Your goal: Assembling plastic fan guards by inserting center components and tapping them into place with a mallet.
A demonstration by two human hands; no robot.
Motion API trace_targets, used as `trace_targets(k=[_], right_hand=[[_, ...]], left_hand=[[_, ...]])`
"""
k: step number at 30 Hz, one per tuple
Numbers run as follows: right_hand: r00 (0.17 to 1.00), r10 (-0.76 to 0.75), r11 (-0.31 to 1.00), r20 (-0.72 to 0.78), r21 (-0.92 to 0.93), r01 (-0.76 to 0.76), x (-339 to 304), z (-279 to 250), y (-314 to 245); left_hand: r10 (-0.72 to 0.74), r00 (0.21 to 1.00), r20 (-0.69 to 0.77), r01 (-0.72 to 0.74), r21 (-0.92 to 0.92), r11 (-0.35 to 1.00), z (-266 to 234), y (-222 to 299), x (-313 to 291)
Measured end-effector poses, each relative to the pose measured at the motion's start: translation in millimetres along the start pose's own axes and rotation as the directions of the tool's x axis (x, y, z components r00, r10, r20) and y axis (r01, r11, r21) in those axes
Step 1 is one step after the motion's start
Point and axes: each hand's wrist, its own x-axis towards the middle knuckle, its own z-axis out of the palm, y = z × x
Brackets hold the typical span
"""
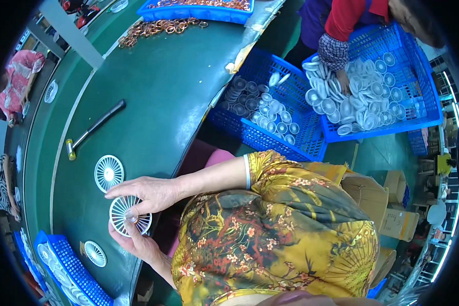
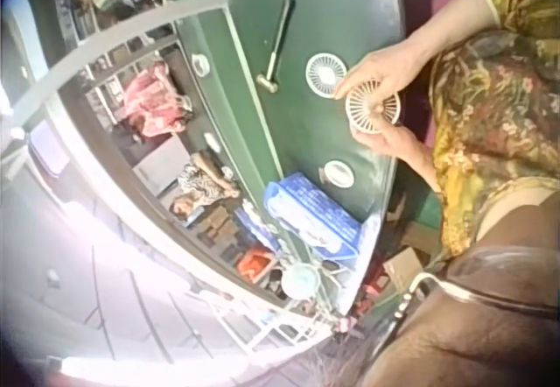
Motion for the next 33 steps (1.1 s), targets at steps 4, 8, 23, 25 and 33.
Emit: trace_targets(k=[4,8,23,25,33], right_hand=[[0.995,0.089,0.993,0.037,0.076,-0.092,1,2,0],[0.987,0.156,0.978,0.04,0.137,-0.16,-1,-6,-3],[0.827,-0.051,0.38,-0.561,-0.776,-0.503,80,-186,46],[0.753,-0.176,0.138,-0.634,-0.773,-0.619,81,-257,83],[0.679,0.058,-0.083,-0.732,-0.682,-0.727,79,-296,92]], left_hand=[[0.037,0.999,-0.033,-0.035,0.059,0.998,-4,-4,-2],[0.128,0.992,-0.011,-0.118,0.32,0.94,-6,-13,-5],[0.592,0.789,-0.165,-0.337,0.689,0.642,-39,-5,41],[0.48,0.869,-0.122,-0.232,0.758,0.61,-41,-5,53],[0.484,0.864,0.138,-0.359,0.844,0.4,-43,-15,53]])
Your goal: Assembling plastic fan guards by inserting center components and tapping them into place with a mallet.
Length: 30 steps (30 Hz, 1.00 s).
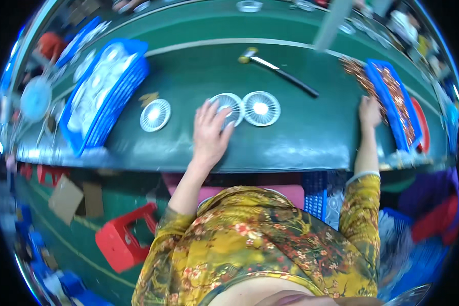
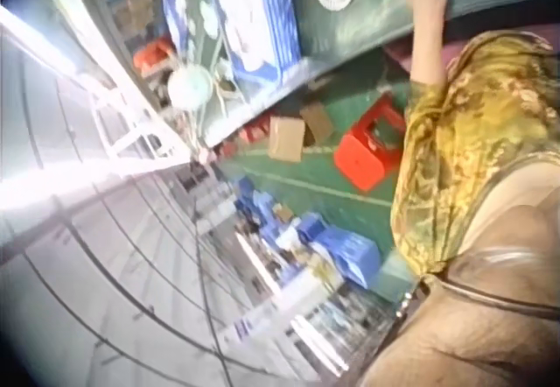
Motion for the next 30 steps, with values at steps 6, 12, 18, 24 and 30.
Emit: trace_targets(k=[6,12,18,24,30], right_hand=[[0.982,-0.18,0.984,-0.058,-0.018,0.179,3,20,26],[0.868,-0.452,0.711,-0.205,0.505,0.49,-69,-19,-40],[0.738,-0.605,0.31,-0.299,0.765,0.564,-177,-85,-118],[0.691,-0.584,0.144,-0.425,0.784,0.604,-219,-119,-141],[0.483,-0.603,-0.047,-0.634,0.633,0.773,-246,-138,-160]], left_hand=[[-0.174,0.94,-0.293,0.227,0.159,0.961,-38,-55,-1],[-0.533,0.835,-0.133,0.545,0.323,0.774,-63,-132,-13],[-0.528,0.788,-0.316,0.612,0.312,0.727,-85,-103,-7],[-0.528,0.807,-0.265,0.519,-0.111,0.848,-76,-37,-5],[-0.561,0.828,0.019,0.37,-0.769,0.521,-46,33,2]])
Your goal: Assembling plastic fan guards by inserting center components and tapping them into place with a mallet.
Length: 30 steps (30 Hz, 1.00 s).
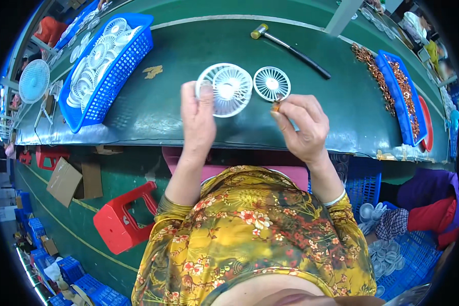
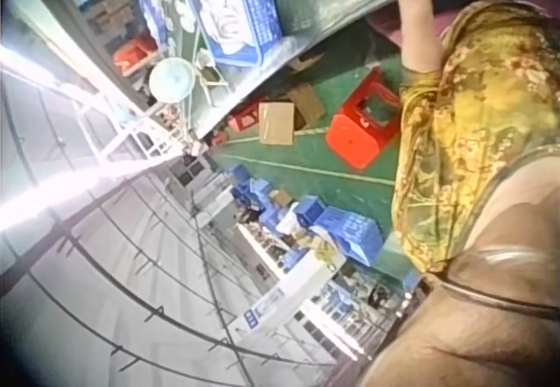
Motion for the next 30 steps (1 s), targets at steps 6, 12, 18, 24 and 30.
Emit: trace_targets(k=[6,12,18,24,30], right_hand=[[0.999,-0.046,0.999,0.029,0.03,0.045,6,16,-11],[0.985,0.076,0.994,0.154,-0.092,-0.062,4,29,-15],[0.968,0.23,0.969,0.098,-0.11,-0.22,-6,36,-24],[0.961,0.265,0.955,-0.077,-0.114,-0.273,-9,36,-22],[0.979,0.033,0.998,0.201,0.048,-0.044,-2,5,-2]], left_hand=[[0.039,0.99,0.137,-0.028,-0.08,0.996,21,2,-16],[0.106,0.983,0.149,-0.111,0.028,0.993,27,3,-28],[0.116,0.98,0.159,-0.143,0.166,0.976,26,-4,-31],[-0.032,0.985,0.172,0.073,-0.237,0.969,28,-11,-30],[-0.136,0.922,0.362,0.294,-0.427,0.855,21,3,-38]])
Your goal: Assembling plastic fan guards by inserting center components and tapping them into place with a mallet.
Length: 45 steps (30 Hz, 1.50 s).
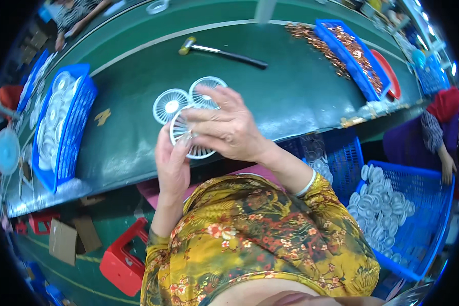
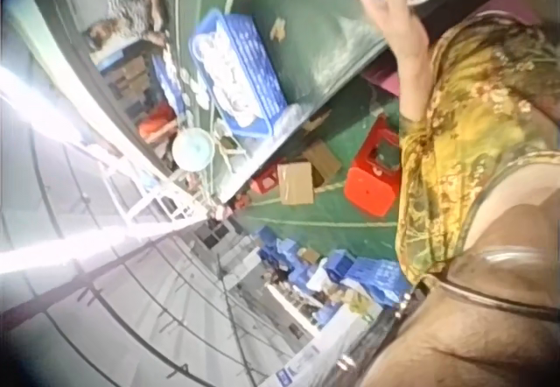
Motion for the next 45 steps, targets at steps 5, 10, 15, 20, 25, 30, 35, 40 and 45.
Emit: trace_targets(k=[5,10,15,20,25,30,35,40,45], right_hand=[[0.988,0.05,0.932,0.149,0.348,-0.1,-13,-2,18],[0.946,0.316,0.922,0.076,0.209,-0.325,-22,-37,68],[0.676,0.567,0.394,-0.47,-0.566,-0.724,-51,-136,190],[0.321,0.695,-0.203,-0.643,-0.604,-0.771,-94,-193,235],[0.505,0.697,0.03,-0.509,-0.682,-0.73,-146,-211,267],[0.53,0.641,0.017,-0.555,-0.68,-0.733,-148,-205,274],[0.638,0.609,0.081,-0.472,-0.763,-0.641,-138,-196,271],[0.66,0.647,0.276,-0.382,-0.69,-0.669,-116,-173,232],[0.683,0.633,0.627,-0.363,-0.277,-0.728,-70,-107,135]], left_hand=[[0.013,0.999,-0.035,-0.01,0.086,0.996,-2,-11,5],[0.304,0.951,-0.05,-0.223,0.572,0.79,-19,-5,16],[0.674,0.718,-0.175,-0.107,0.929,0.355,-90,20,27],[0.49,0.871,0.027,0.068,0.982,-0.175,-120,5,40],[0.538,0.822,0.188,-0.197,0.98,-0.042,-113,6,48],[0.757,0.569,0.321,-0.243,0.945,-0.218,-149,99,56],[0.761,0.634,-0.14,0.541,0.783,-0.306,-252,200,55],[0.335,0.682,-0.65,0.727,0.555,-0.404,-343,234,50],[0.537,0.738,-0.409,0.636,0.687,-0.35,-381,228,50]])
